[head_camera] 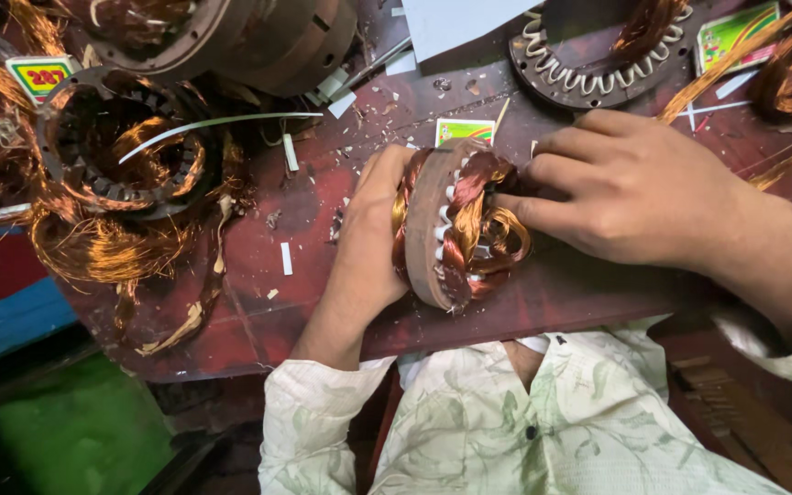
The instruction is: The person winds copper wire by hand around a circular stator core, inserting small white insulating spacers between layers. The hands rotate the stator and guide the wire into the slots, repeating the winding and spacing process throughout the clip.
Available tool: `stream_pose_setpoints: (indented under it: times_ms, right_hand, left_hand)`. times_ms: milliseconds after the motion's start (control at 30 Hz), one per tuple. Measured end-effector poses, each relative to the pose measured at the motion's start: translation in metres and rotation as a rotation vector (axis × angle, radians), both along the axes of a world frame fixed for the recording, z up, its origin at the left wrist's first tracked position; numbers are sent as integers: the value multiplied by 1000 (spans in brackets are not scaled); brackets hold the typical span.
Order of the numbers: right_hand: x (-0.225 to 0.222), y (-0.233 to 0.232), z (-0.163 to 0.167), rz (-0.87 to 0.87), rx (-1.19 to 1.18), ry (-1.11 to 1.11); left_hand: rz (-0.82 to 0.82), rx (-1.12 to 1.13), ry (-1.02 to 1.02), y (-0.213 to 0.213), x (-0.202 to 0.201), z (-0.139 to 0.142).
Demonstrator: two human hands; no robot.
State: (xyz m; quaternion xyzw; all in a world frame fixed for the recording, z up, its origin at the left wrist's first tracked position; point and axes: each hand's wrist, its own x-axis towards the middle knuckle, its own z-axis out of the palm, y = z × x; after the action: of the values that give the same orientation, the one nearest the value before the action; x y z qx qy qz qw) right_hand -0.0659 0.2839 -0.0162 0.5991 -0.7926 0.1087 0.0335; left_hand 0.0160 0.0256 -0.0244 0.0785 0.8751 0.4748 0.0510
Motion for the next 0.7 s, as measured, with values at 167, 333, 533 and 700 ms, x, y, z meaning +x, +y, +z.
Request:
stream_pose_setpoints:
  times_ms: [167,333,533,700]
  right_hand:
    - [-1,1,-4,59,-81,77]
    - [-2,3,-7,73,-22,75]
    - [-11,0,-9,134,-130,146]
    - [-15,5,-11,146,-106,142]
  left_hand:
    - [-59,6,96,0,-1,9]
    - [-2,201,-12,3,-2,16]
    - [-1,26,-46,4,-6,20]
    - [-42,5,35,8,-11,19]
